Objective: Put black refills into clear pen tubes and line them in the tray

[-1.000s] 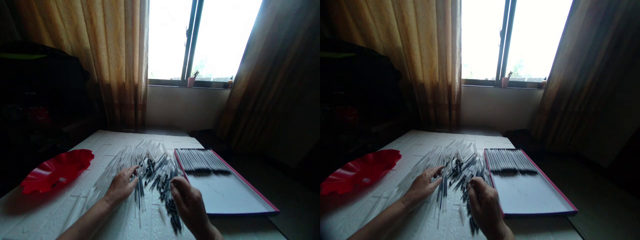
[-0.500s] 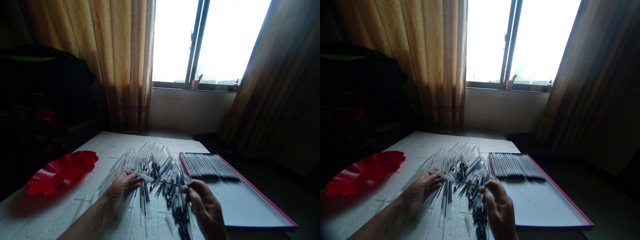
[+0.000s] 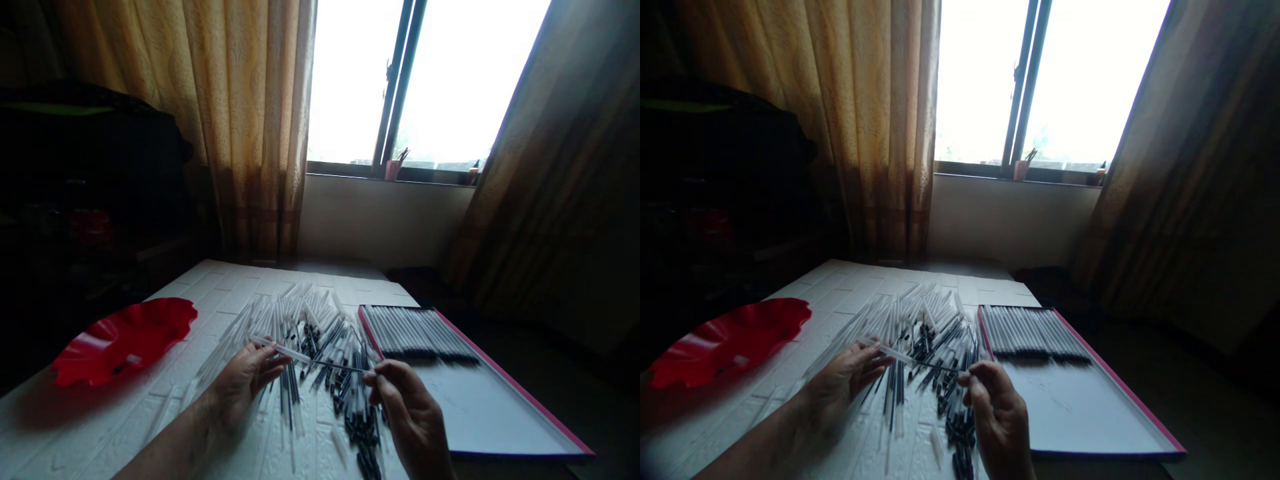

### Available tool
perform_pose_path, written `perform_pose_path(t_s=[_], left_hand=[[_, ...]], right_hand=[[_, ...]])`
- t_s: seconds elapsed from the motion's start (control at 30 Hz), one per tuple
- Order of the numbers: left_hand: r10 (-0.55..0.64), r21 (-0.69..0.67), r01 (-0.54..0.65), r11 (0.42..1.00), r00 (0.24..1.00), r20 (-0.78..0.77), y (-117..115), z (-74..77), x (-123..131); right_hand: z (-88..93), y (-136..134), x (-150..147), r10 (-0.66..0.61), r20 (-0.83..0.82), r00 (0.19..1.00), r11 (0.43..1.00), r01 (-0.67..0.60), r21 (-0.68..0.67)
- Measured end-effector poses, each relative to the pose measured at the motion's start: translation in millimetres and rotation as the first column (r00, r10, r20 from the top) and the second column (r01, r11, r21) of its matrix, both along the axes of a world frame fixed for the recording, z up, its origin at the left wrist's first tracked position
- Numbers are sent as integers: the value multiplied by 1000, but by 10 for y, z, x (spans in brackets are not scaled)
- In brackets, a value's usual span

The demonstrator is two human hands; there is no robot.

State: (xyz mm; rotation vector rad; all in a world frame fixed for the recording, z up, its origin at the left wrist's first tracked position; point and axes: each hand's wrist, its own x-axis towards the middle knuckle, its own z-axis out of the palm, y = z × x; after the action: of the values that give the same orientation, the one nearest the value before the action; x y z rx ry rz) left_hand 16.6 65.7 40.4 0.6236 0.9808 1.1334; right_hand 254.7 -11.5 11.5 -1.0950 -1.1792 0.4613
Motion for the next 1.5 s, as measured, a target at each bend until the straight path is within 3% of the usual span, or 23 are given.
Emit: perform_pose_path(t_s=[0.27,0.4,0.53,0.83,1.13,1.33,1.5], left_hand=[[22,-44,-21,999,1000,15,-37,62,41],[45,-65,-43,997,998,38,-10,31,24],[55,-90,-50,995,997,52,19,-4,20],[-90,-74,93,993,995,51,-208,-10,190],[-147,-101,153,983,987,59,-309,-148,292],[-214,-79,214,974,977,11,-323,-250,306],[-290,106,302,948,950,-113,-186,-174,167]], right_hand=[[-12,16,-52,17,-89,996,1000,-17,8],[23,54,-29,102,-150,983,995,-102,7],[91,79,-46,78,-176,981,997,-79,0],[-47,74,-161,222,-36,974,971,-224,-82],[-82,49,-220,337,172,925,940,-321,-114],[-89,40,-251,294,-4,956,951,-294,-92],[67,39,-103,241,-139,960,968,-248,-30]])
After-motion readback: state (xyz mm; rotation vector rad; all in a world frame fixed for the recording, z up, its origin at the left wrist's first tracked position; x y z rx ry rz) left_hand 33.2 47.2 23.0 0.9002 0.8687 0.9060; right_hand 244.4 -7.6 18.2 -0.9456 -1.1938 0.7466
